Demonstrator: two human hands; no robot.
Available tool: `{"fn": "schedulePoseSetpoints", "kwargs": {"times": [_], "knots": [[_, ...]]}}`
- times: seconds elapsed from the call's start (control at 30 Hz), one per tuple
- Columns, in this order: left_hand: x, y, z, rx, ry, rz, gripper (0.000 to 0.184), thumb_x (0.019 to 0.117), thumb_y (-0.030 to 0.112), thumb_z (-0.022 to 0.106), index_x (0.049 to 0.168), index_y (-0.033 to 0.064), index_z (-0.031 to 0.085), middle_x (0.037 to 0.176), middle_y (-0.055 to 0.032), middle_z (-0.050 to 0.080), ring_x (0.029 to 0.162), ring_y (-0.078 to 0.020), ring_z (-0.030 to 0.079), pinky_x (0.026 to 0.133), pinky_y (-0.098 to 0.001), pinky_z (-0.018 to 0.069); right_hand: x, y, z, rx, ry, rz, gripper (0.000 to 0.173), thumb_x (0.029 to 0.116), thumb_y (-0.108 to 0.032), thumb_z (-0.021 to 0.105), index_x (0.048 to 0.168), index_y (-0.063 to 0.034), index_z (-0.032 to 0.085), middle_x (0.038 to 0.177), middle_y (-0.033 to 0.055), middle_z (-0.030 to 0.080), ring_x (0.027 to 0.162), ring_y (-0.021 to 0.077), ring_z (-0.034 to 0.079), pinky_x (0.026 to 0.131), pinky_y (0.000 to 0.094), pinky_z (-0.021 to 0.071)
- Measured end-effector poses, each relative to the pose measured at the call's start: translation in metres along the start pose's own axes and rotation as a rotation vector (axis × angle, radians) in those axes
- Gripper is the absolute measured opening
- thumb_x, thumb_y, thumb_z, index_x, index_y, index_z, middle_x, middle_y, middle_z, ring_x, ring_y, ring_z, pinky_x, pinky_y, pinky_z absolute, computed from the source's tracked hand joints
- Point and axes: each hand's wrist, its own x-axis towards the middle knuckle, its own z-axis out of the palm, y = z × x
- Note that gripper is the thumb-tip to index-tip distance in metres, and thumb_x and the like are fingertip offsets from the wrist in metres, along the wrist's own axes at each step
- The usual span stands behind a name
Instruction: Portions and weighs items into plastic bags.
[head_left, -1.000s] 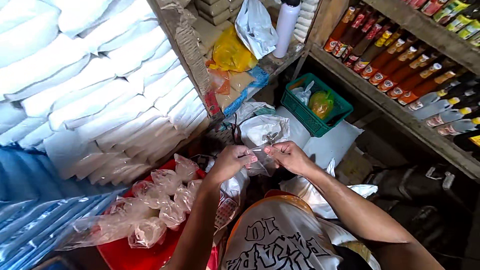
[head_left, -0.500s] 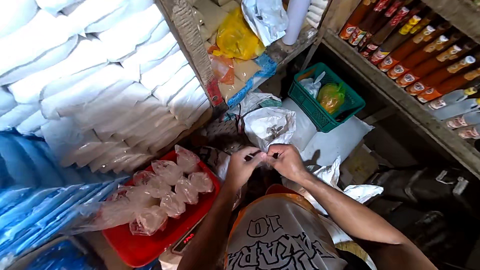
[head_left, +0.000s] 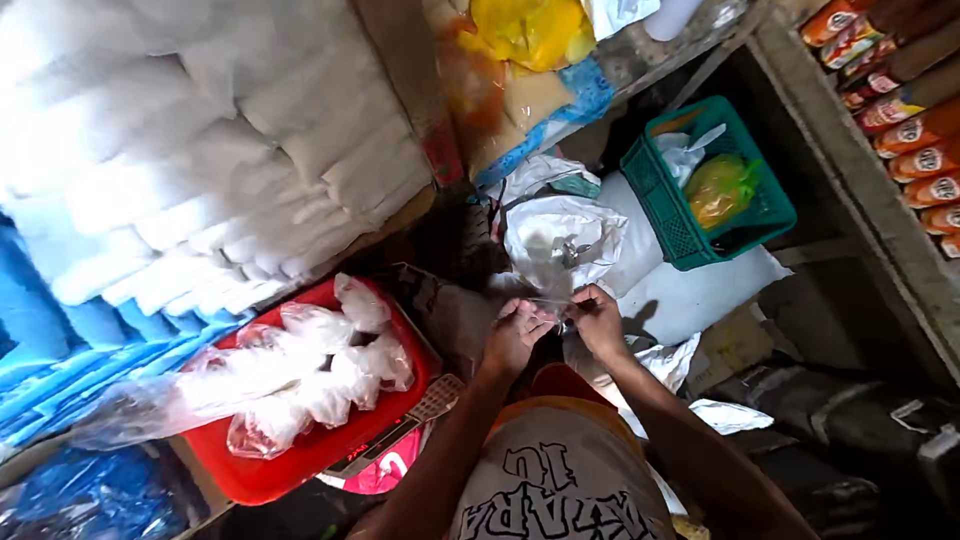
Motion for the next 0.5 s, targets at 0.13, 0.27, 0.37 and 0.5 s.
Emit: {"fn": "schedulePoseSetpoints", "kwargs": {"times": [0.13, 0.27, 0.37, 0.5], "knots": [[0.046, -0.029, -0.006, 0.011, 0.076, -0.075, 0.020, 0.1082, 0.019, 0.042, 0.107, 0.0091, 0.059, 0.082, -0.0033, 0.063, 0.073, -0.0163, 0.063, 0.074, -0.0389, 0.0582, 0.036, 0.013, -0.005, 0.537, -0.143, 0.413, 0.019, 0.1037, -0.010, 0.057, 0.122, -0.0067, 0.061, 0.092, 0.0088, 0.069, 0.076, 0.0190, 0.067, 0.070, 0.0372, 0.0593], [0.072, -0.026, -0.004, -0.077, 0.138, -0.124, 0.028, 0.1102, 0.027, 0.039, 0.111, 0.0080, 0.060, 0.090, -0.0085, 0.068, 0.082, -0.0214, 0.067, 0.077, -0.0447, 0.0592, 0.075, 0.012, -0.011, 0.736, -0.394, 0.516, 0.020, 0.1052, -0.017, 0.047, 0.117, -0.0108, 0.062, 0.071, -0.0037, 0.052, 0.056, 0.0066, 0.048, 0.054, 0.0239, 0.0460], [0.090, -0.022, 0.000, -0.091, 0.156, -0.040, 0.030, 0.1106, 0.031, 0.038, 0.108, 0.0097, 0.060, 0.088, -0.0073, 0.068, 0.079, -0.0199, 0.067, 0.074, -0.0421, 0.0594, 0.116, 0.016, -0.016, 0.431, -0.532, 0.409, 0.024, 0.1052, -0.021, 0.052, 0.124, -0.0107, 0.062, 0.078, -0.0024, 0.055, 0.060, 0.0071, 0.050, 0.058, 0.0250, 0.0482], [0.104, -0.026, -0.015, 0.288, 0.088, 0.022, 0.025, 0.1013, 0.018, 0.059, 0.124, 0.0071, 0.055, 0.097, -0.0079, 0.068, 0.085, -0.0181, 0.068, 0.080, -0.0388, 0.0602, 0.203, 0.036, -0.015, -0.464, -0.454, 0.018, 0.034, 0.1067, -0.033, 0.052, 0.128, -0.0105, 0.066, 0.110, 0.0094, 0.072, 0.097, 0.0222, 0.071, 0.086, 0.0477, 0.0602]]}}
